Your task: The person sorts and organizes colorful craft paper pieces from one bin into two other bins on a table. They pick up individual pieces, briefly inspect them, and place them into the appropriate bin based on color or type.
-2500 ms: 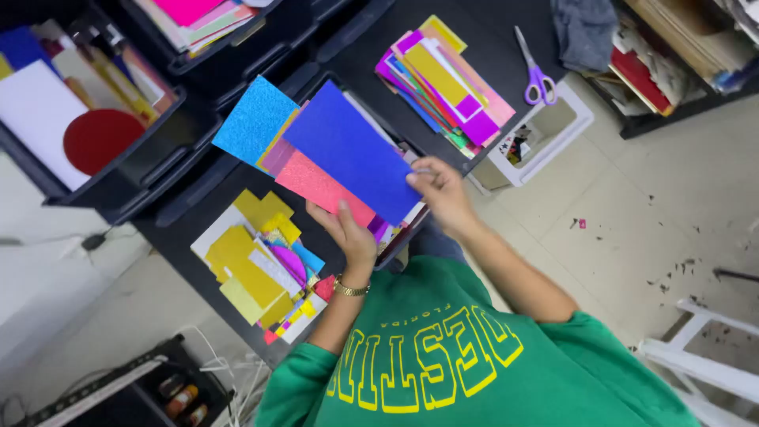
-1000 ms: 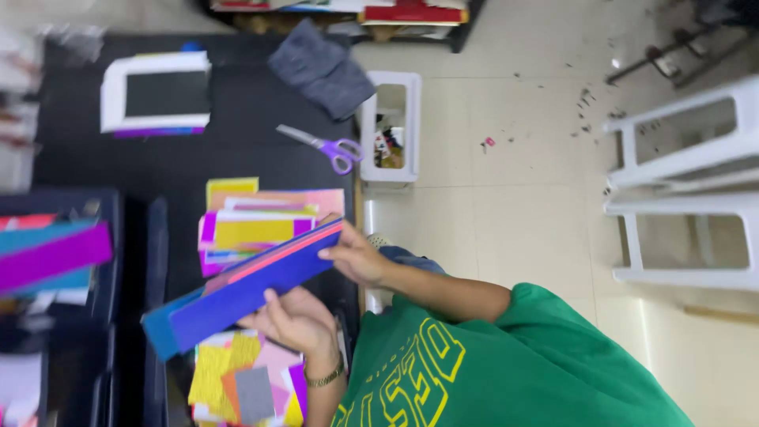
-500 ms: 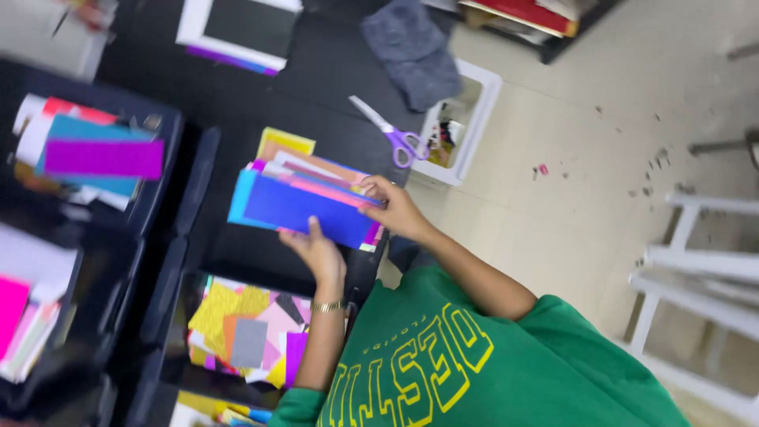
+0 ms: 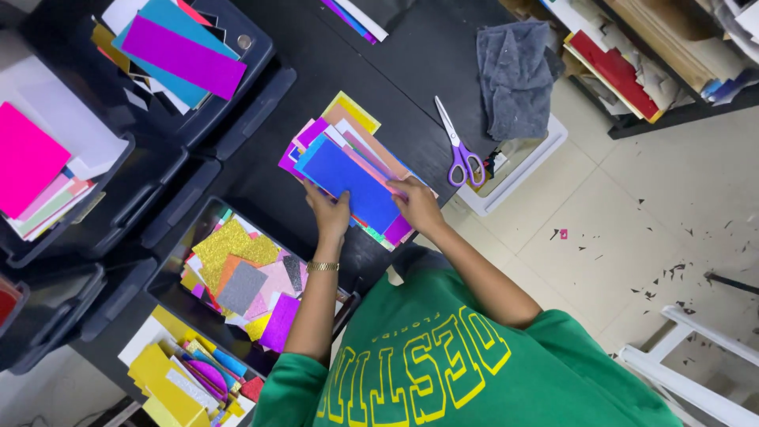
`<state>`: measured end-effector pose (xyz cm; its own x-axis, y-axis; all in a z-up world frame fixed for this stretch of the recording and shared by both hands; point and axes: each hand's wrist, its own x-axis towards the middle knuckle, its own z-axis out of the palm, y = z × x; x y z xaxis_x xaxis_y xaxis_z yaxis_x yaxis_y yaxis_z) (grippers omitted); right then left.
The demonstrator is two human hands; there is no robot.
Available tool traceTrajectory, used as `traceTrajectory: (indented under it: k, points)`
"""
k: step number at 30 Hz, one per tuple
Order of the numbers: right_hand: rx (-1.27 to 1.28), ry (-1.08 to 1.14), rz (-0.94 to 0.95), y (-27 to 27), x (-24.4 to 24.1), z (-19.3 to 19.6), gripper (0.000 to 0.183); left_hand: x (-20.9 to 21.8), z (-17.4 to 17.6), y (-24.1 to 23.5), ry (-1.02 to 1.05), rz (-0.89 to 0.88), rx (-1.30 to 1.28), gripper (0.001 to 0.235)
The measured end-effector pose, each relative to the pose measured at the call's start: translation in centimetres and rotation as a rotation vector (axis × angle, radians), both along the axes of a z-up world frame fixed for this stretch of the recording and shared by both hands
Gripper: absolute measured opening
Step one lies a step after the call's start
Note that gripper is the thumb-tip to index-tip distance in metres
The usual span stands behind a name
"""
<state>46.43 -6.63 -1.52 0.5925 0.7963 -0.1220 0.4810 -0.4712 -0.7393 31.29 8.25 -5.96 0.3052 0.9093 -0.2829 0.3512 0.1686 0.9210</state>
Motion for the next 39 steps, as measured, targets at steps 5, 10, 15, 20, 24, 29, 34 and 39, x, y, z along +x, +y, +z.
traceTrajectory:
  k: [5,10,15,20,24,29,34,39]
  points:
    - [-0.009,-0.019,0.016,0.2,-0.9,-1.3,0.033,0.4,7.2,-1.0,0.380,-0.232,0.232,0.102]
    - [-0.051,-0.235,-0.024,-0.3,-1.5,0.5,0.031,1.6,9.0,-1.4,0.808,-0.798,0.546,0.056]
    - [0.254,-0.099,-0.208,-3.9,-1.9,1.0,0.040,1.5,8.8,-1.1,0.902,-0.783,0.738,0.038]
    - [0.301,-0.099,-0.607,-12.9,-2.4,-2.7,0.031,-0.4,10.3,-2.0,0.665,-0.709,0.977,0.039]
    - [0.042,-0.057,-0.924,-22.6,-6.3,-8.2,0.027,-4.1,17.0,-5.2,0.417,-0.745,0.857,0.060]
    - [-0.407,0.146,-1.057,-34.8,-19.9,-21.6,0.032,-12.0,20.9,-6.7,0.280,-0.697,0.761,0.070]
    - [-0.896,0.581,-0.570,-40.5,-34.3,-26.1,0.060,-20.5,20.6,-7.5,0.182,-0.678,0.680,0.072]
    - [-0.631,0.779,-0.792,-40.9,-42.3,-26.3,0.045,-27.5,15.0,-9.0,0.283,-0.941,0.457,0.061]
